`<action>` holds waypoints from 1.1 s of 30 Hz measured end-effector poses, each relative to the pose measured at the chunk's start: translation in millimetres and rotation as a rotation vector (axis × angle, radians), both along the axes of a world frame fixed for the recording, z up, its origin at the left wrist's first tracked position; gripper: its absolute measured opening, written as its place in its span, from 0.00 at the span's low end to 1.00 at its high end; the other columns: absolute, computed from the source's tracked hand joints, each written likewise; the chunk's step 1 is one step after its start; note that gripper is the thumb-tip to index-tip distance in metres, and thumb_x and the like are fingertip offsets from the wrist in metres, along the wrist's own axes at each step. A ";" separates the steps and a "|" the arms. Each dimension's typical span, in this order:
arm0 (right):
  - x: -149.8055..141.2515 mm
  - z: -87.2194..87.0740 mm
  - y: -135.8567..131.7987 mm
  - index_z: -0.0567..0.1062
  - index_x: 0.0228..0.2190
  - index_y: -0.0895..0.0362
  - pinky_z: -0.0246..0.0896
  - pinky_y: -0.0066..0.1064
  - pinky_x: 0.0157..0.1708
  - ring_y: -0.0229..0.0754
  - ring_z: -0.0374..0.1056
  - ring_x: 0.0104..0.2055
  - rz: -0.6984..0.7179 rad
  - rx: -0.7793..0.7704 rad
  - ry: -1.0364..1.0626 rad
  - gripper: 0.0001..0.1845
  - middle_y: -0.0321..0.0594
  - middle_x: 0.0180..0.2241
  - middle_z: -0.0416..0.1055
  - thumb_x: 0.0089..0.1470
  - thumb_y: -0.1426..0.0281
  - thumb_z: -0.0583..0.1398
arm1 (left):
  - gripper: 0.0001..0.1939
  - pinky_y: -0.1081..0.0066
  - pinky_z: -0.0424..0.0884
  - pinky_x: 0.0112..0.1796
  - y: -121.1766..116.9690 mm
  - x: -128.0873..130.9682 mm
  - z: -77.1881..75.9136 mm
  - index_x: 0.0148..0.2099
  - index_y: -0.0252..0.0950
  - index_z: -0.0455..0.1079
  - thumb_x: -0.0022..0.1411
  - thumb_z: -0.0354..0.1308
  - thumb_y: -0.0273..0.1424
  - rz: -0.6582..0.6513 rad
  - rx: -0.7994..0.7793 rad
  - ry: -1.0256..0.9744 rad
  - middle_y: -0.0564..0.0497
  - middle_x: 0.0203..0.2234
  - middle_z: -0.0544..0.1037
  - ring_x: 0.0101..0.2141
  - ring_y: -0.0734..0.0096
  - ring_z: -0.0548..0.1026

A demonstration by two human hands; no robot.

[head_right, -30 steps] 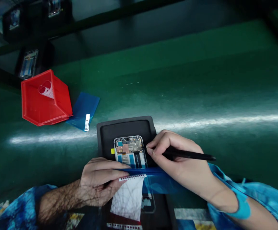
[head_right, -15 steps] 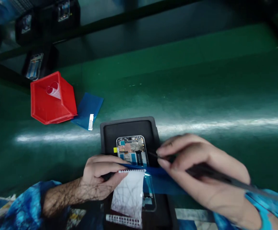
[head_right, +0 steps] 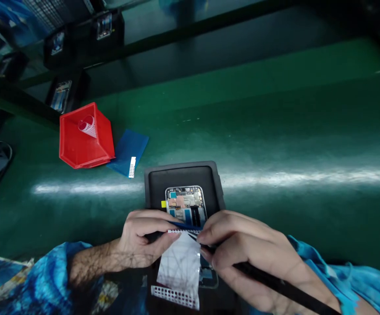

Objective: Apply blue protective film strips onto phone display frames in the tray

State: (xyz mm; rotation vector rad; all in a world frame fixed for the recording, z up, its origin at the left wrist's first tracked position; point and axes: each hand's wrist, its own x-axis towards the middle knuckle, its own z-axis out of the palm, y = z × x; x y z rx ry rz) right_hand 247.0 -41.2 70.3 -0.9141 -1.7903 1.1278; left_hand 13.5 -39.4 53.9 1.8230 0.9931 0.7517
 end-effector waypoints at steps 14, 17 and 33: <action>7.0 -6.8 0.1 0.77 0.33 0.40 0.82 0.29 0.30 0.47 0.83 0.32 0.152 -0.052 0.004 0.10 0.36 0.30 0.83 0.57 0.72 0.63 | 0.01 0.84 0.77 0.34 0.2 0.0 0.1 0.35 0.32 0.75 0.57 0.62 0.23 0.001 0.019 0.008 0.49 0.31 0.82 0.31 0.77 0.82; 1.3 -4.4 -1.5 0.75 0.27 0.42 0.80 0.30 0.26 0.48 0.81 0.28 0.045 -0.100 0.037 0.10 0.34 0.27 0.81 0.57 0.71 0.64 | 0.02 0.84 0.77 0.34 0.7 0.2 -1.1 0.35 0.32 0.75 0.57 0.62 0.24 -0.004 0.029 0.015 0.50 0.30 0.82 0.30 0.76 0.82; -11.2 -30.0 34.1 0.75 0.19 0.51 0.73 0.27 0.31 0.38 0.78 0.29 -0.515 -0.284 -0.032 0.12 0.34 0.24 0.80 0.48 0.67 0.71 | 0.06 0.85 0.77 0.37 -0.2 -0.1 -3.7 0.37 0.34 0.73 0.56 0.63 0.22 -0.033 0.087 -0.012 0.52 0.33 0.82 0.33 0.79 0.82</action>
